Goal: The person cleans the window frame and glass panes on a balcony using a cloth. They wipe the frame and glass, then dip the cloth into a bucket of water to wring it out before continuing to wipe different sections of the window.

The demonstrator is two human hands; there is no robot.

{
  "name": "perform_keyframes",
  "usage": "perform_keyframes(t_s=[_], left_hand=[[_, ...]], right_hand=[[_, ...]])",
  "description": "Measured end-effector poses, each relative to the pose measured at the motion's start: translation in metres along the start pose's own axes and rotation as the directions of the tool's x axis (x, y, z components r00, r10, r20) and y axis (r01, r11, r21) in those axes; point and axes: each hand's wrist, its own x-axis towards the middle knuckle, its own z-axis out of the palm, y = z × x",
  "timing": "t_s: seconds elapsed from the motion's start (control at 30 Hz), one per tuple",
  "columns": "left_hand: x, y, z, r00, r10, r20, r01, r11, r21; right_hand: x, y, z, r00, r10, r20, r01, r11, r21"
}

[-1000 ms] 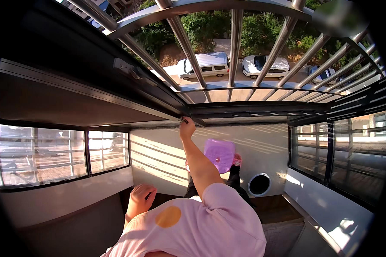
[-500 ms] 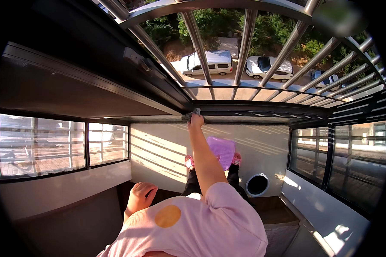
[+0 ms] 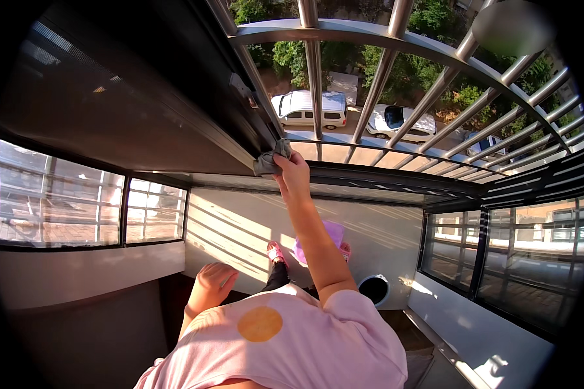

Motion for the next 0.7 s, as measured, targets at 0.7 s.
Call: perform_keyframes(t_s=[0.7], left_hand=[[0.009, 0.009, 0.007, 0.999, 0.011, 0.034, -0.01, 1.0, -0.017]], right_hand=[[-0.013, -0.14, 0.142, 0.503, -0.554, 0.664, 0.803, 0.017, -0.595]])
